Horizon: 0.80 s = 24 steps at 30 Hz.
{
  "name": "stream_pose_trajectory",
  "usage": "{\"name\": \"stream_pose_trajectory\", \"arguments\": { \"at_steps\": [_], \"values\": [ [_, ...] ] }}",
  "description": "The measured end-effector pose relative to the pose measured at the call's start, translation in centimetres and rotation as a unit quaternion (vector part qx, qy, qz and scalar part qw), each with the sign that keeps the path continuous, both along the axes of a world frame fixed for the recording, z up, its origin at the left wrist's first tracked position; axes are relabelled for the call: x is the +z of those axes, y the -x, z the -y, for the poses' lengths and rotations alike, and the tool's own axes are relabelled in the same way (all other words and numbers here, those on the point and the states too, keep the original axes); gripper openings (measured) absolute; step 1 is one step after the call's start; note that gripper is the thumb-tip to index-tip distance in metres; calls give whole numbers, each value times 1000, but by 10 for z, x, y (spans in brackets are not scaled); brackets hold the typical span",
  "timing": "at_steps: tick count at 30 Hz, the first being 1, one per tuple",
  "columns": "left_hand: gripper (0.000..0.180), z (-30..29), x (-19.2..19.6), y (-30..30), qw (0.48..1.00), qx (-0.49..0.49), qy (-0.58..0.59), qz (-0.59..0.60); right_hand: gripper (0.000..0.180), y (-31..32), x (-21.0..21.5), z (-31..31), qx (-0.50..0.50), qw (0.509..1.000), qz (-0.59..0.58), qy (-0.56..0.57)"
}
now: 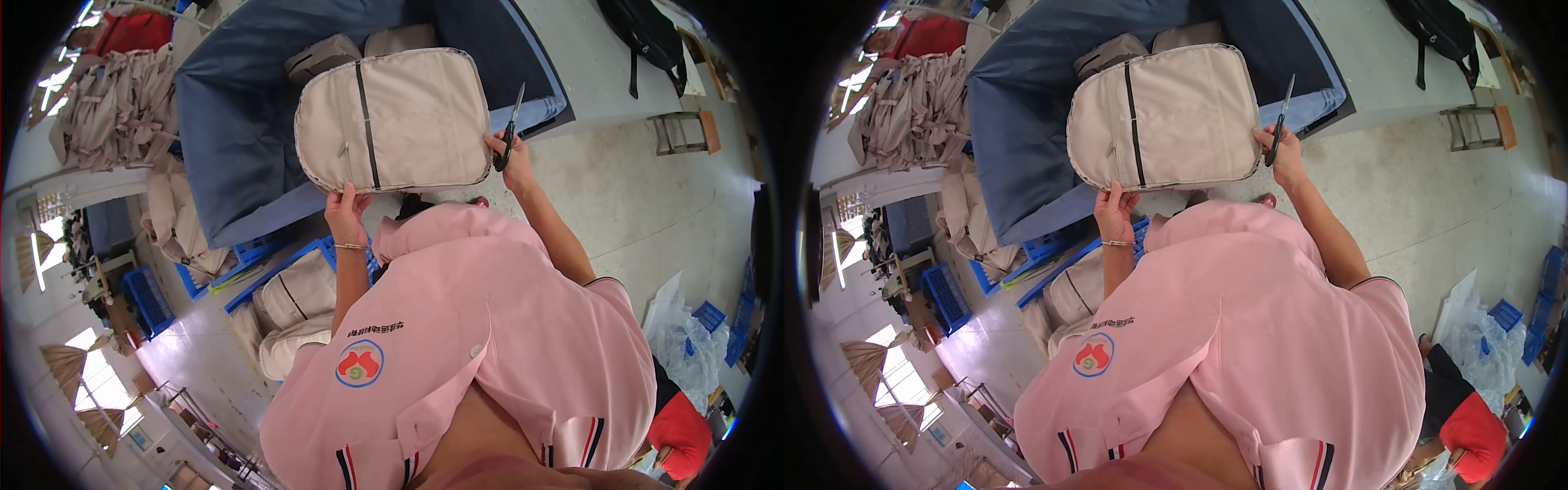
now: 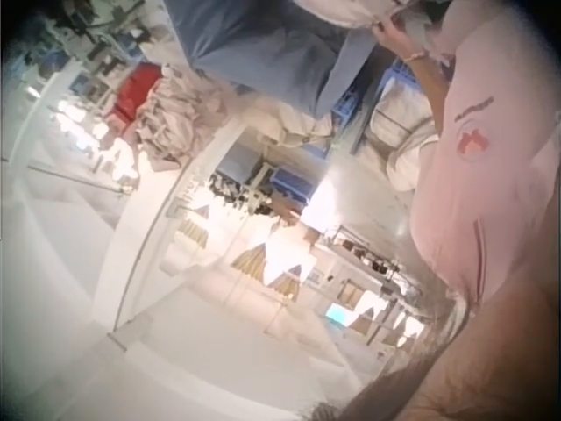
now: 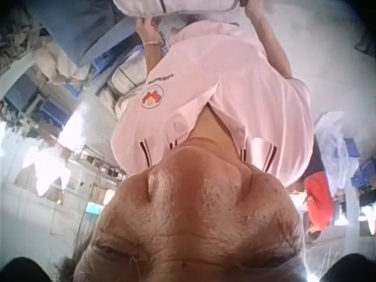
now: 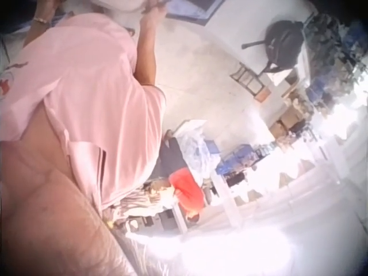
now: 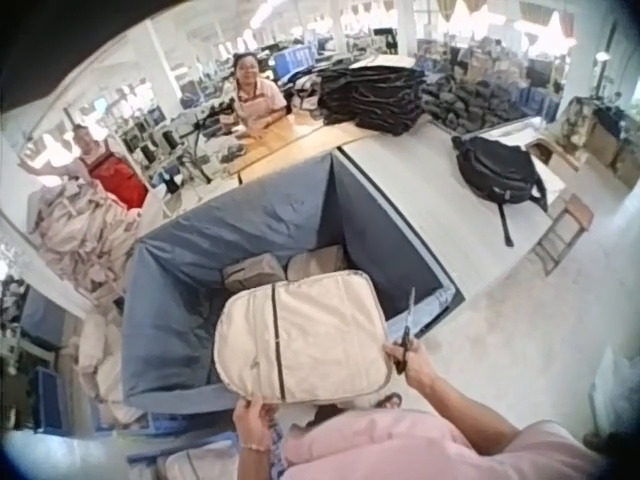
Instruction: The recorder is sorting finished beige backpacks from a large bin, inspecting them, and using scissors to trim excess threads before placing them into blue crates.
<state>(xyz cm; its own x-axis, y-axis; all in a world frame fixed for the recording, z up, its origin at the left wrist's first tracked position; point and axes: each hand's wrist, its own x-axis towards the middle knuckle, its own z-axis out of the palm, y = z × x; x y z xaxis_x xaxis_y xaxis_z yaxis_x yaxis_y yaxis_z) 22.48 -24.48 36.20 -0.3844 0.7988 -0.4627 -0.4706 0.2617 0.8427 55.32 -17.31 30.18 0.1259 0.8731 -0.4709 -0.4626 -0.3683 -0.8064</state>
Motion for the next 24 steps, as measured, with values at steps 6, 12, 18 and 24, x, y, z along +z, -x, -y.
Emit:
{"name": "stream_pose_trajectory", "arguments": {
  "at_steps": [6, 12, 18, 24],
  "values": [
    [16, -12, 31, -15, 997, -12, -60, -42, 22, -4, -2, 0, -25, 999, -33, 0],
    [10, -50, 74, -34, 976, -87, -163, -114, 21, -12, 2, -1, -54, 998, -28, -13],
    [12, -117, 126, -29, 931, -113, -282, -205, 27, -6, 37, 13, 15, 999, -23, -35],
    [16, -150, 158, -65, 926, -156, -290, -185, 24, 7, 111, 17, 3, 980, 139, -145]
  ]
}}
